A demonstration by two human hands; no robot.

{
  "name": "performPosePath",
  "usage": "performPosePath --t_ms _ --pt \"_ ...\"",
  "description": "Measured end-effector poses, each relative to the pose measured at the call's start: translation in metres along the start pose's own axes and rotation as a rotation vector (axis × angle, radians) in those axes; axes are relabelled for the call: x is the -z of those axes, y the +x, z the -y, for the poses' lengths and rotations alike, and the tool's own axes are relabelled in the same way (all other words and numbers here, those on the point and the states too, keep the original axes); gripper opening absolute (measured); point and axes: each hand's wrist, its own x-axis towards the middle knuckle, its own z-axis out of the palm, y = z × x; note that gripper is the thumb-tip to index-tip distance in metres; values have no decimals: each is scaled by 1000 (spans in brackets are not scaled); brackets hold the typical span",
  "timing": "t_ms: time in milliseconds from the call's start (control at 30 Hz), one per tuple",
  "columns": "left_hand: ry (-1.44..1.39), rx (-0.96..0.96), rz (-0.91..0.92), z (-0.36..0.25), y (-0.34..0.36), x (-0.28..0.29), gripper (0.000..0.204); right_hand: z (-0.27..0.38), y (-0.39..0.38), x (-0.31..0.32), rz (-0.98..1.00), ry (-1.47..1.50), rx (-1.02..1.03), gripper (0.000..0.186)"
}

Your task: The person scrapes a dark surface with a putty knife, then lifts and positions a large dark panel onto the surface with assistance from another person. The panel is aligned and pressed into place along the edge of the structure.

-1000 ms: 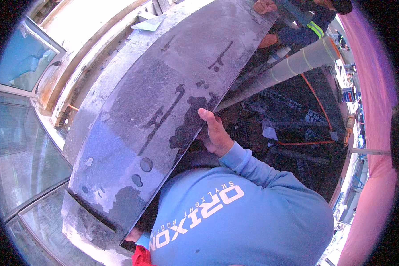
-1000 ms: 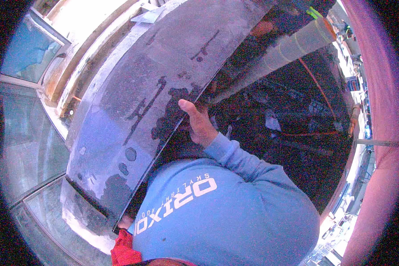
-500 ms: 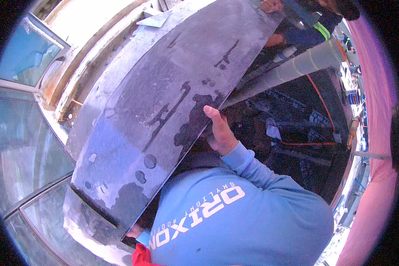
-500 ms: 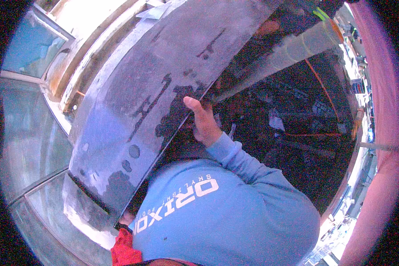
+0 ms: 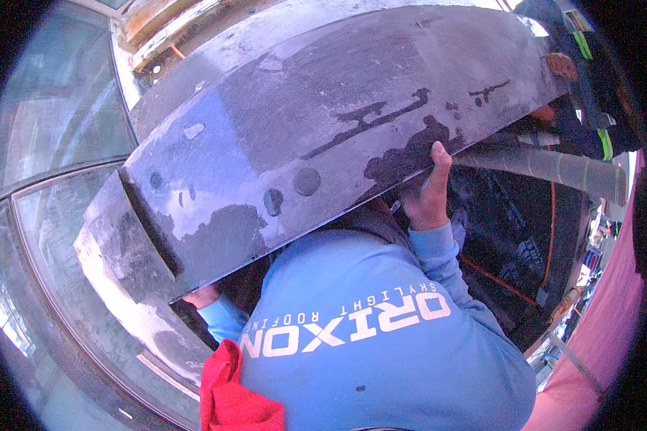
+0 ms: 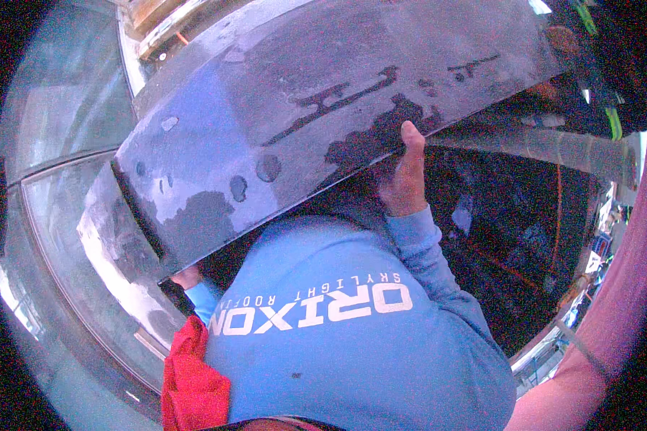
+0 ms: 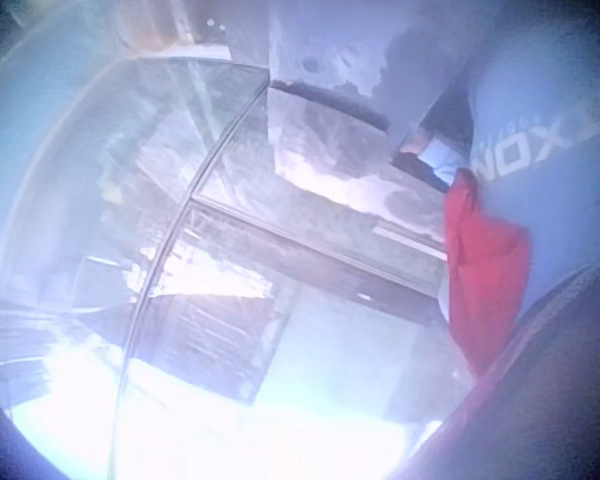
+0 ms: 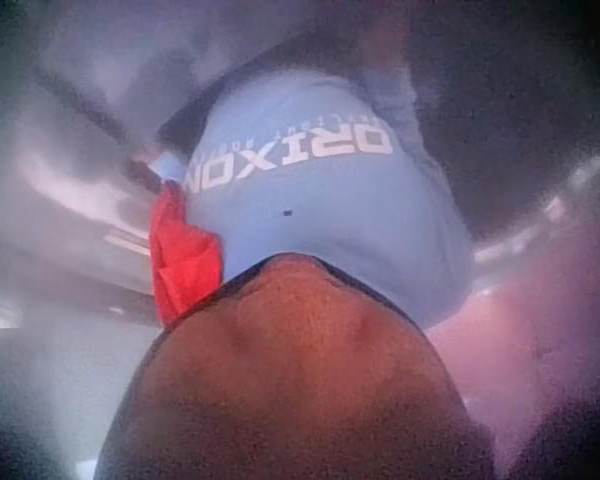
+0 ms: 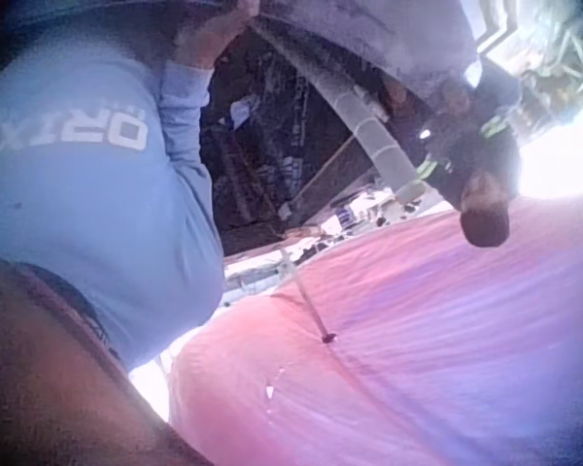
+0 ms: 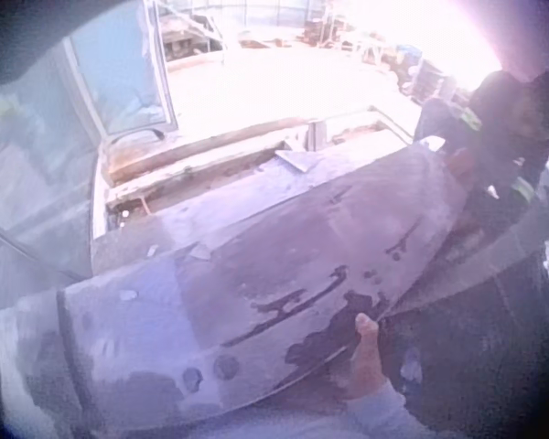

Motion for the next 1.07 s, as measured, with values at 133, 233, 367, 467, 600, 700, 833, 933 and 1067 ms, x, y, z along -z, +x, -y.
performPosePath --t_ms 133,233,367,467,600,700,833,933,1067 --pt "-439 141 -68 -24 6 -19 30 1 -2 1 -34 -49 39 39" --pt "-650 344 -14 -32 4 -16 52 0 -3 -3 -11 -78 59 39" --pt "-125 171 75 -26 -6 -14 56 -5 -5 -3 -51 -126 95 42" --pt "45 225 155 -17 -4 -8 51 -8 -4 -7 -56 -164 104 42" --pt "-534 241 17 -27 6 -36 42 -9 -5 -9 -36 -244 104 46" --pt "186 73 75 -49 -4 -40 41 -10 -7 -15 -23 -293 104 49" --pt "-61 370 -39 -27 -14 -46 36 -14 -6 -13 0 -331 132 52" --pt "-1175 452 -199 6 -25 -57 33 -11 -5 -13 46 -333 121 53" --pt "-1239 377 -180 0 -30 -60 35 -12 -1 -9 78 -308 67 63"
